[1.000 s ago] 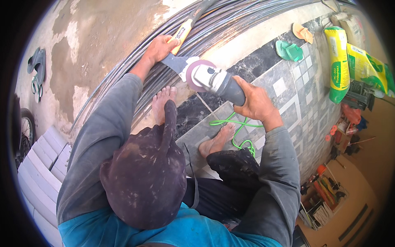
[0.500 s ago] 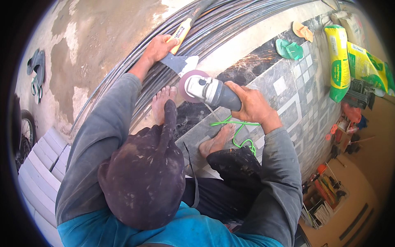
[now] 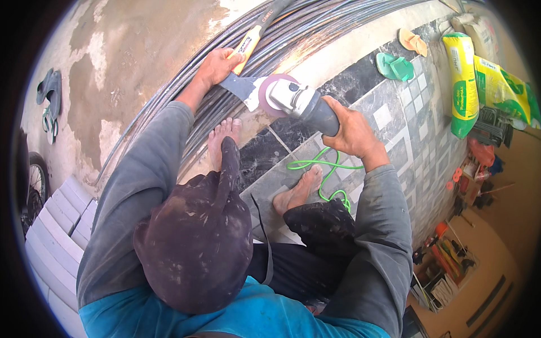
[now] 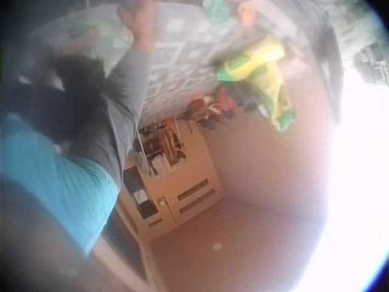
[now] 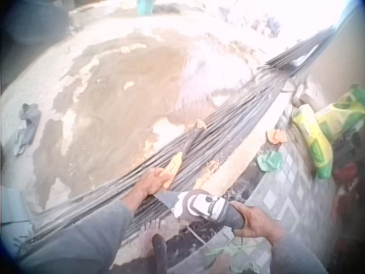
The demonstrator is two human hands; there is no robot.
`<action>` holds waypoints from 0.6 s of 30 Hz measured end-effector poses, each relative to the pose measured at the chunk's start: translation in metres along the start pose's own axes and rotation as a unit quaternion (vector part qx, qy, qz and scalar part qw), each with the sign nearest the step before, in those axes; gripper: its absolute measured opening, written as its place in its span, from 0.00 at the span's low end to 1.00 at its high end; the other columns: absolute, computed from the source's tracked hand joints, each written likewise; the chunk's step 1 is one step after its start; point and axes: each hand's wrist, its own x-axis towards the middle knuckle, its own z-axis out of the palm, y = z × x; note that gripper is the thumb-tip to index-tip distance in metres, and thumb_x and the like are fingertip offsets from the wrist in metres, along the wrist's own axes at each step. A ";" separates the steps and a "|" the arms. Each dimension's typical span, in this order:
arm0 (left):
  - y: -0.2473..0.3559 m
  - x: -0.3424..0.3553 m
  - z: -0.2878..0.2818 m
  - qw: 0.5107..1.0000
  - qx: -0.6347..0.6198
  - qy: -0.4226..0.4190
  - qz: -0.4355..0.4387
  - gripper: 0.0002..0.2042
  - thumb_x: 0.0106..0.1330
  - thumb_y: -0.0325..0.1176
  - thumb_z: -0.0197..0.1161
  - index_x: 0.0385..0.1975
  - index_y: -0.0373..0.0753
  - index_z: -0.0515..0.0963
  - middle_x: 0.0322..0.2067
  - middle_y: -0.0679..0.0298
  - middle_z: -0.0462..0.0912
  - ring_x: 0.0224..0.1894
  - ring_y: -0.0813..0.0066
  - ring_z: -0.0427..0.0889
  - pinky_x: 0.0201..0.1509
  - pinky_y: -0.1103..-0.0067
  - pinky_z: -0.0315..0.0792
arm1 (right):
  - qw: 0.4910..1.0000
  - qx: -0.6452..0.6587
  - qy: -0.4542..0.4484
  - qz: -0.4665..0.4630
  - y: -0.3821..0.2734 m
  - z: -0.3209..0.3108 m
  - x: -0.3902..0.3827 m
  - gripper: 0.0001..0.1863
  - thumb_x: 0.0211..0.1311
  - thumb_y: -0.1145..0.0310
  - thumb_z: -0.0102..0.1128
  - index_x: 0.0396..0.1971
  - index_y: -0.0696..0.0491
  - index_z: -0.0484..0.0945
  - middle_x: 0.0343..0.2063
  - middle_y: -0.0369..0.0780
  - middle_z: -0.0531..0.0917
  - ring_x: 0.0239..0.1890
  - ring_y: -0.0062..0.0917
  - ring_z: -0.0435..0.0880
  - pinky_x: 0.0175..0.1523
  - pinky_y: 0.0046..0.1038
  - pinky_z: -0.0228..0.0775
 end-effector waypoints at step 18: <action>-0.007 0.001 0.003 1.000 0.007 0.017 0.009 0.24 0.68 0.54 0.65 0.38 0.34 0.86 0.25 0.59 0.85 0.28 0.74 0.79 0.36 0.70 0.72 | 0.998 -0.013 -0.021 -0.050 0.004 0.001 0.005 0.47 0.42 0.67 0.72 0.69 0.55 0.68 0.45 0.58 0.86 0.48 0.54 0.87 0.52 0.42 0.79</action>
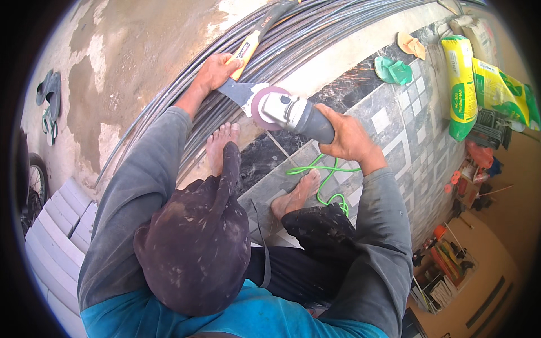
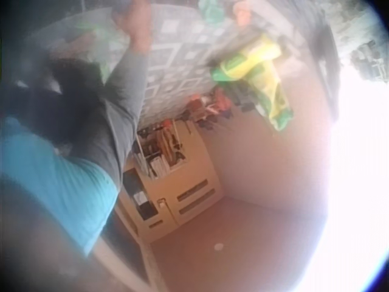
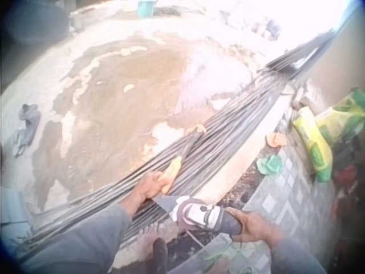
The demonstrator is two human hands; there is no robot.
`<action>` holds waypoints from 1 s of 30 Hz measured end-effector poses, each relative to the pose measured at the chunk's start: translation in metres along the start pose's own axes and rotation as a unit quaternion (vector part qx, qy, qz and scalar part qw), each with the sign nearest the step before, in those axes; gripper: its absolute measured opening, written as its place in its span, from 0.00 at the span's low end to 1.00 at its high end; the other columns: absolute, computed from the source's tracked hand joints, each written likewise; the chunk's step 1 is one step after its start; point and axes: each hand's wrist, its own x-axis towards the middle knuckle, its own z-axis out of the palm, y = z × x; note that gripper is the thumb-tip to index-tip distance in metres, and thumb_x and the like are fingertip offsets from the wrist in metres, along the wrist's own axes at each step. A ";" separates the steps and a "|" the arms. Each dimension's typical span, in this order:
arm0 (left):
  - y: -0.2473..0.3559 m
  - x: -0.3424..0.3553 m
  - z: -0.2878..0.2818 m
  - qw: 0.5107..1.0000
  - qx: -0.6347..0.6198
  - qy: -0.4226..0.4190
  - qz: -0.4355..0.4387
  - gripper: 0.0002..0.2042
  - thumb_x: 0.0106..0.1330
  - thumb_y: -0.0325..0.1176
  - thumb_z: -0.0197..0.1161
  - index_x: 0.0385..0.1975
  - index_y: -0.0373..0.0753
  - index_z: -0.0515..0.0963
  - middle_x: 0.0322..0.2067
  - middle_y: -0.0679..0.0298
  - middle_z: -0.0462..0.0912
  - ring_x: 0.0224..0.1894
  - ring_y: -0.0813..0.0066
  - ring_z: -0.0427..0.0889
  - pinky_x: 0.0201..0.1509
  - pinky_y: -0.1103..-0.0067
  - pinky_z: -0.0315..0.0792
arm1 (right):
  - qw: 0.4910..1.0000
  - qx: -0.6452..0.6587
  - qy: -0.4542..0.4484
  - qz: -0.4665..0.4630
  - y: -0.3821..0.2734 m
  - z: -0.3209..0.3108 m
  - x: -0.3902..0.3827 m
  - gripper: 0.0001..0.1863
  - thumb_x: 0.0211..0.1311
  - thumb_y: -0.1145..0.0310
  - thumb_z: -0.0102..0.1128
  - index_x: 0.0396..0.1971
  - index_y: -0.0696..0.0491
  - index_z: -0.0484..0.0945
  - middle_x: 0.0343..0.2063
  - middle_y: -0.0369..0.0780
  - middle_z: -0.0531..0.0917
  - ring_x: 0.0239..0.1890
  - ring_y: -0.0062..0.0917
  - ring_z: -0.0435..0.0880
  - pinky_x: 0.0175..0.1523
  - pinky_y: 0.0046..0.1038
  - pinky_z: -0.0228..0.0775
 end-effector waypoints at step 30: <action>-0.006 0.005 0.004 0.999 -0.031 -0.007 -0.008 0.26 0.65 0.55 0.66 0.41 0.34 0.88 0.32 0.48 0.88 0.35 0.60 0.87 0.44 0.66 0.76 | 0.993 0.029 0.082 0.078 -0.008 -0.022 -0.023 0.47 0.43 0.67 0.74 0.69 0.59 0.68 0.47 0.56 0.87 0.51 0.46 0.89 0.57 0.38 0.78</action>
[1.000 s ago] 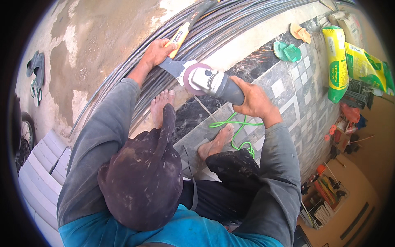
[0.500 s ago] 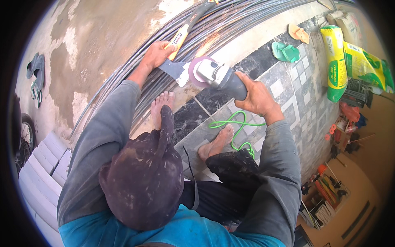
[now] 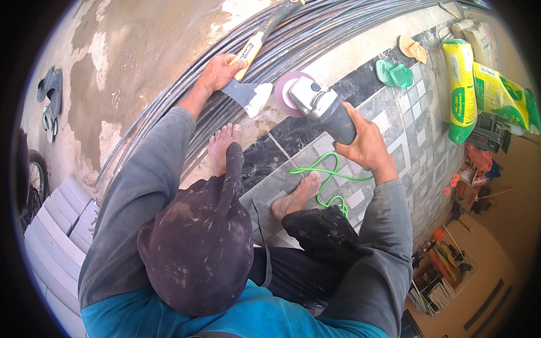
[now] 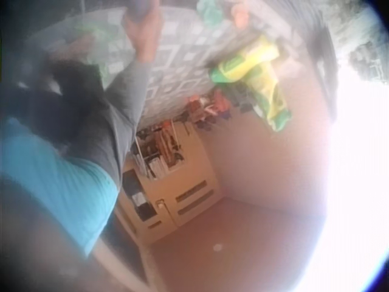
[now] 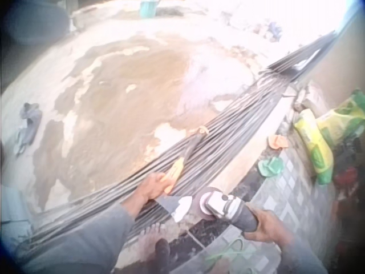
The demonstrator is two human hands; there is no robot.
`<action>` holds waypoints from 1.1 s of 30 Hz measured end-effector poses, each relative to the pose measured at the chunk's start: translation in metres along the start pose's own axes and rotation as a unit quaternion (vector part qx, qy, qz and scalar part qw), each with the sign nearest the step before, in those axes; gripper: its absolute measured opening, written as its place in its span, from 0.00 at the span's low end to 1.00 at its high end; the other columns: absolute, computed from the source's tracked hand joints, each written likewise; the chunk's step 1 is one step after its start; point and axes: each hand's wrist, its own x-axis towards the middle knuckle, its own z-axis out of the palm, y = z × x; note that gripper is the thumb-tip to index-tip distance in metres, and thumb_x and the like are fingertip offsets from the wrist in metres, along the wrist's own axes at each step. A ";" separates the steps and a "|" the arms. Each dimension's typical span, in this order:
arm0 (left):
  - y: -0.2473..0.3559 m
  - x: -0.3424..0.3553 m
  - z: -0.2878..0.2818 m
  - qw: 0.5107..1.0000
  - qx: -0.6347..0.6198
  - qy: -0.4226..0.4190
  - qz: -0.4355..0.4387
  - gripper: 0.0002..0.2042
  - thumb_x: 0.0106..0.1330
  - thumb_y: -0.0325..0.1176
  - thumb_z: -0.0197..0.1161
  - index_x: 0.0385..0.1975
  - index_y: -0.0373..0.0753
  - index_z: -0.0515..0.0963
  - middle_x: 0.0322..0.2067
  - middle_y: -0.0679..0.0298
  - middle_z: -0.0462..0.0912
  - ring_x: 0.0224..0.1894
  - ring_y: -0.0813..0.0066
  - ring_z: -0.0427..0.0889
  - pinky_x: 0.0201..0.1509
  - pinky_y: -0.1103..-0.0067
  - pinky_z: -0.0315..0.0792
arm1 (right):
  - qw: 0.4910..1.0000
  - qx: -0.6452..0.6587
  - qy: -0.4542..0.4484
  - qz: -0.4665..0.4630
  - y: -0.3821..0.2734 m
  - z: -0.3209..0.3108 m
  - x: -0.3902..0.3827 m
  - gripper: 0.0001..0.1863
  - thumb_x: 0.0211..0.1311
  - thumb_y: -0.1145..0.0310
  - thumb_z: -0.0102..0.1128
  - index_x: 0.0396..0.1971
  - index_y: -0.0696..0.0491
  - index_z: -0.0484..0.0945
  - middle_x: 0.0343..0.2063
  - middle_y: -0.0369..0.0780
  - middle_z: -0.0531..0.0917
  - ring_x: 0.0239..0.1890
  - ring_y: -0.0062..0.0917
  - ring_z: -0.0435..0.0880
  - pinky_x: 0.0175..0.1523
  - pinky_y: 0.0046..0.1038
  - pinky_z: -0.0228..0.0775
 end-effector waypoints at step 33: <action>0.002 -0.002 -0.001 0.999 0.042 0.015 0.024 0.26 0.68 0.56 0.64 0.38 0.33 0.86 0.26 0.55 0.86 0.29 0.70 0.81 0.38 0.69 0.73 | 0.993 -0.062 -0.064 -0.071 -0.014 0.034 0.001 0.46 0.43 0.69 0.70 0.70 0.52 0.68 0.45 0.56 0.86 0.47 0.54 0.86 0.52 0.44 0.80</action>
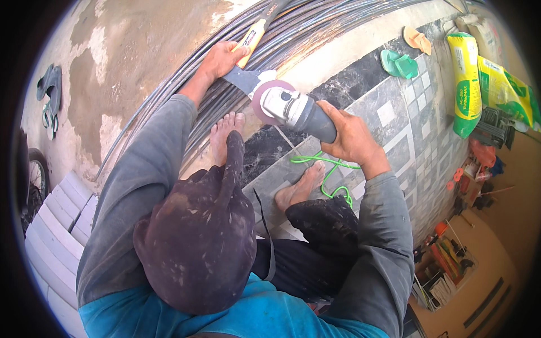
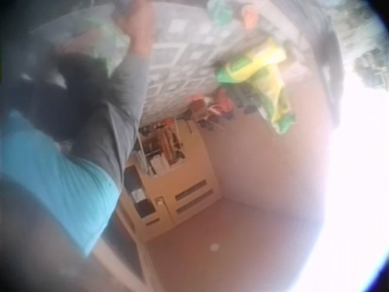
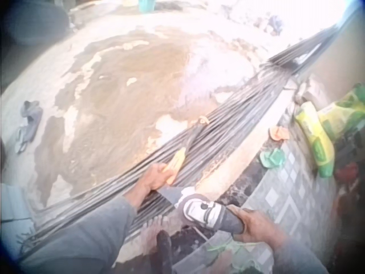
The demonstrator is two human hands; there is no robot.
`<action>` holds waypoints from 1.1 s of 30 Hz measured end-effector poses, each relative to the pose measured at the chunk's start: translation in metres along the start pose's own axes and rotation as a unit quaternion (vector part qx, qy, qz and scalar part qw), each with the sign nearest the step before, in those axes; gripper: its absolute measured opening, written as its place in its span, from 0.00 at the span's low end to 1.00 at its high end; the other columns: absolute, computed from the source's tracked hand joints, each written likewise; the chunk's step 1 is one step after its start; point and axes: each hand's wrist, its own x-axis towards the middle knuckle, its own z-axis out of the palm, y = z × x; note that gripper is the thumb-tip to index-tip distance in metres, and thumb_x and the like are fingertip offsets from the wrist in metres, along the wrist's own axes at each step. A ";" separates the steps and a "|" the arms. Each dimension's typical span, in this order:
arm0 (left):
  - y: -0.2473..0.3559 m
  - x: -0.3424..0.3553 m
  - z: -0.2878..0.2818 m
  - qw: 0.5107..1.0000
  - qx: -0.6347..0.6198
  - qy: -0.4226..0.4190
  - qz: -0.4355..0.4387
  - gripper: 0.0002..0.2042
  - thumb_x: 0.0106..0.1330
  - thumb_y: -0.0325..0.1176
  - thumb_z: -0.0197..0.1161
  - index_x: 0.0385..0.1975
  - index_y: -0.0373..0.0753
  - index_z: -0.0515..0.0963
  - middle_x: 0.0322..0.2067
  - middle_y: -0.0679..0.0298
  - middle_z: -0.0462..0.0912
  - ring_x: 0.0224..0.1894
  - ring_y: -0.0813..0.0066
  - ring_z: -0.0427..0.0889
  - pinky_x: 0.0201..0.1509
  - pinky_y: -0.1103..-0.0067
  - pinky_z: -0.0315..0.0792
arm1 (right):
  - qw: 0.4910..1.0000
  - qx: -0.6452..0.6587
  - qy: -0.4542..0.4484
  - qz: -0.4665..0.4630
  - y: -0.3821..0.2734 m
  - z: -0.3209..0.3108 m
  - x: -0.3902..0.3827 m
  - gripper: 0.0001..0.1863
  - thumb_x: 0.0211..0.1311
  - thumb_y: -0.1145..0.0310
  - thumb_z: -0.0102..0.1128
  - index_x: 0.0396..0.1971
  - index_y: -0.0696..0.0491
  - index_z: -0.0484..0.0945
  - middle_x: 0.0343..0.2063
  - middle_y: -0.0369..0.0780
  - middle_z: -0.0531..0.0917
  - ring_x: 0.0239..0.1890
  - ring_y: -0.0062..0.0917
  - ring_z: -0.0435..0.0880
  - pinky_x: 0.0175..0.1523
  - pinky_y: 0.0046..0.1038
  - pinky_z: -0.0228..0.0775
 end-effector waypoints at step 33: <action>0.002 0.000 -0.001 1.000 0.002 0.001 -0.007 0.26 0.68 0.57 0.65 0.39 0.34 0.86 0.28 0.55 0.87 0.30 0.71 0.82 0.39 0.69 0.74 | 1.000 0.007 0.029 -0.006 0.015 0.005 -0.005 0.47 0.42 0.67 0.72 0.70 0.48 0.68 0.47 0.54 0.85 0.46 0.54 0.86 0.52 0.45 0.80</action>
